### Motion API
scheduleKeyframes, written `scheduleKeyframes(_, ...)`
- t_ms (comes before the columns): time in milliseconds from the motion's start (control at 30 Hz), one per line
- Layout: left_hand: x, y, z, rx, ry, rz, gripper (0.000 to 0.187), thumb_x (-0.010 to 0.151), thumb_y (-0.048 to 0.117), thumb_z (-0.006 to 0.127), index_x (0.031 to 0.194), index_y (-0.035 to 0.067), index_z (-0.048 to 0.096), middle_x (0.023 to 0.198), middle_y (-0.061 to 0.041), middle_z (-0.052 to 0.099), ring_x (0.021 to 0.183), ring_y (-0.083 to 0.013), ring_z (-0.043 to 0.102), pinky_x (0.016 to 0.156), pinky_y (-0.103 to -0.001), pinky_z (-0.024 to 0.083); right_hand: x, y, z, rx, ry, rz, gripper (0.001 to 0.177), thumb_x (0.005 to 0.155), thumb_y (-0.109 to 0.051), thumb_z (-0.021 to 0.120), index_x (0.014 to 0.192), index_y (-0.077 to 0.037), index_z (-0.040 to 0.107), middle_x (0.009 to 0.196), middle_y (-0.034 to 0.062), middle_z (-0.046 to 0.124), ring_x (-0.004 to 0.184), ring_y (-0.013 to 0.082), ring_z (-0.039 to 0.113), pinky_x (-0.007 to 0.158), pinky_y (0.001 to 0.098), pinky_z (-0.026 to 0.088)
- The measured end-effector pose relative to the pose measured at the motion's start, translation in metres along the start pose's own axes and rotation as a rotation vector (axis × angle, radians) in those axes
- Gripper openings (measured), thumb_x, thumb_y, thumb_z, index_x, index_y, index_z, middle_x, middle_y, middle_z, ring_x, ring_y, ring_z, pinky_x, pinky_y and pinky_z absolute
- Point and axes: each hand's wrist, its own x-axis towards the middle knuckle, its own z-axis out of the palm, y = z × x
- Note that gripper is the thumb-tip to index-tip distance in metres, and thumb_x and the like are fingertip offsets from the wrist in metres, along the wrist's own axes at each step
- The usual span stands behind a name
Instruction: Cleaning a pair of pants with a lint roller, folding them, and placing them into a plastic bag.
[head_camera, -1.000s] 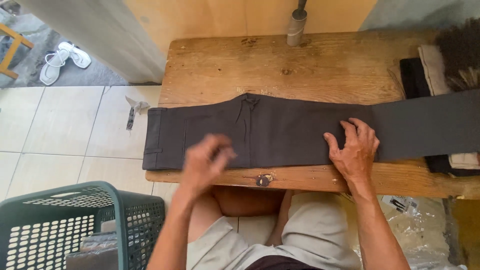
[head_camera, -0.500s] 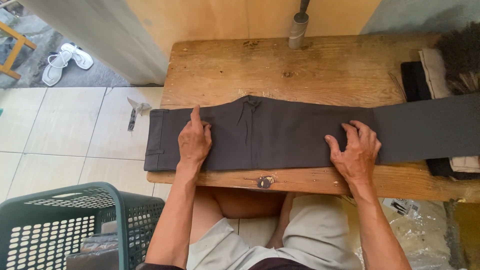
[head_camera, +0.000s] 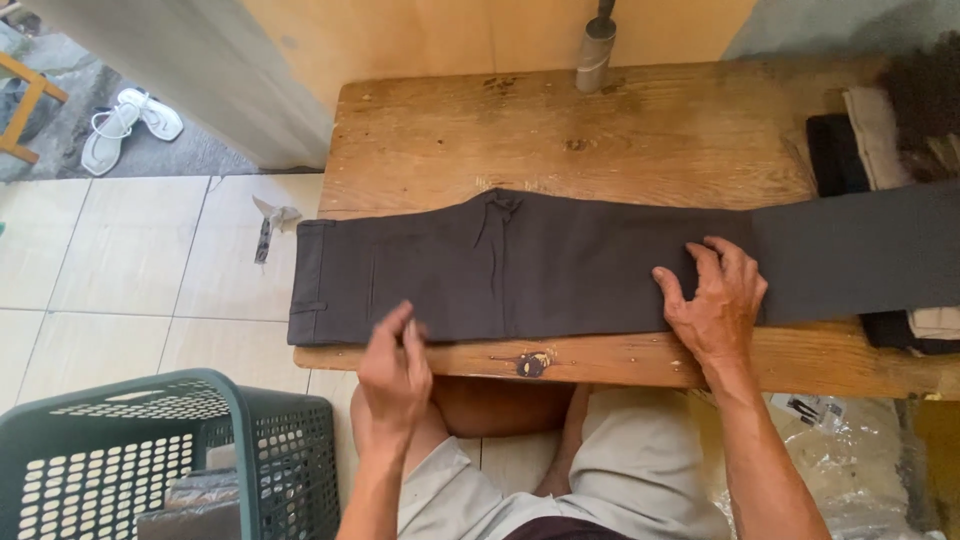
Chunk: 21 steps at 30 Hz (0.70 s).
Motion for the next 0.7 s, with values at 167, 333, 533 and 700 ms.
scheduleKeyframes(167,0.061,-0.051,0.032,0.086,-0.047,0.105,0.042,0.089,-0.002,0.071,0.131,-0.001,0.064,0.096,-0.011,0.076,0.087,-0.0281,0.075,0.080,-0.038,0.060,-0.002,0.003,0.002,0.028,-0.004,0.002,0.048,0.095,-0.049,0.078,0.122,-0.009,0.071,0.128,0.0097,0.059,0.118,0.0334,0.061,0.099,0.0510,0.045)
scheduleKeyframes(333,0.085,-0.070,0.057,0.199,-0.218,0.165,0.059,0.085,0.000,0.073,0.140,-0.003,0.053,0.088,-0.011,0.076,0.080,-0.0300,0.074,0.074,-0.043,0.062,-0.001,0.004,0.003,0.023,0.006,0.010,0.048,0.094,-0.050,0.078,0.121,-0.010,0.071,0.128,0.0089,0.060,0.118,0.0318,0.061,0.099,0.0496,0.045)
scheduleKeyframes(533,0.089,-0.068,0.063,0.350,-0.314,0.166,0.067,0.084,0.004,0.075,0.145,-0.001,0.048,0.085,-0.008,0.077,0.076,-0.0261,0.075,0.070,-0.040,0.063,0.000,0.000,-0.001,0.034,-0.019,0.021,0.048,0.093,-0.048,0.078,0.121,-0.010,0.071,0.127,0.0092,0.059,0.119,0.0319,0.060,0.100,0.0497,0.044)
scheduleKeyframes(700,0.086,-0.062,0.060,0.168,-0.234,0.135,0.046,0.085,0.000,0.065,0.131,0.002,0.059,0.087,-0.010,0.071,0.082,-0.0291,0.073,0.074,-0.040,0.061,0.001,0.001,-0.002,0.042,-0.015,0.015,0.048,0.094,-0.048,0.078,0.121,-0.009,0.070,0.127,0.0099,0.059,0.118,0.0328,0.060,0.099,0.0502,0.044)
